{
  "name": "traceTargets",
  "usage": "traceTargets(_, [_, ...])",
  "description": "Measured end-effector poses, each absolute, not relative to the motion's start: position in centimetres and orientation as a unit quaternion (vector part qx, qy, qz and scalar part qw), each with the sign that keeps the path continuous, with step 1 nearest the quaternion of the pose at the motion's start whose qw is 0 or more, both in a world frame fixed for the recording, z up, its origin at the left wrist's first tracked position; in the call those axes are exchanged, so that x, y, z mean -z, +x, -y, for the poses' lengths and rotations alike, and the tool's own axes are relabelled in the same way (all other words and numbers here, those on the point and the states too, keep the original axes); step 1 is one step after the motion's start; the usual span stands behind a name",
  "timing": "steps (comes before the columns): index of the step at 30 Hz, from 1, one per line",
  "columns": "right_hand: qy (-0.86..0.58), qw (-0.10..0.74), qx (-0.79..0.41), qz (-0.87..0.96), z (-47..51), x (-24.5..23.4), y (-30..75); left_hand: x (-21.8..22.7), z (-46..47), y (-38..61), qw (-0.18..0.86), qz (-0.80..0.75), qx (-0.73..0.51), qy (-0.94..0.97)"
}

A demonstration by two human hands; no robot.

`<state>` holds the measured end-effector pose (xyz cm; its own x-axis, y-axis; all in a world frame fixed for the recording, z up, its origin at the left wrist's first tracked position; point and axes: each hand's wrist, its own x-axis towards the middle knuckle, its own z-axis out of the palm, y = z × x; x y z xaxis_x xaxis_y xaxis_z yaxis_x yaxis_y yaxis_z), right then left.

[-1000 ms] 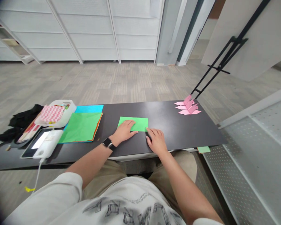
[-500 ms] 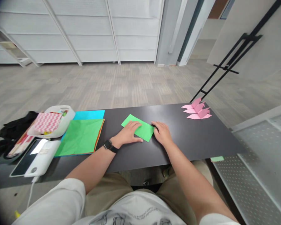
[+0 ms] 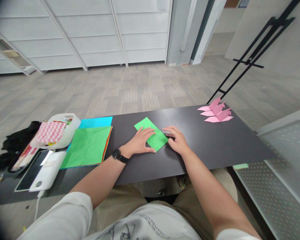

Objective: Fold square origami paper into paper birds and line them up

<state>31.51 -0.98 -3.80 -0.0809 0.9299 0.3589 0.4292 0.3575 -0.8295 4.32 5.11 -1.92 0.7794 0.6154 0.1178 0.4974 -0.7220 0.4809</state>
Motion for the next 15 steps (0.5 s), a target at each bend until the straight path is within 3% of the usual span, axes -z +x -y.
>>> traceTargets(9, [-0.465, 0.549, -0.536, 0.442, 0.4, 2.8, 31.9, 1.7, -5.0, 4.2, 0.222, -0.260, -0.111, 0.933])
traceTargets(15, [-0.437, 0.541, -0.593, 0.406, 0.5, 2.3, 32.3, 1.8, -4.6, 4.4, 0.225, -0.236, -0.120, 0.938])
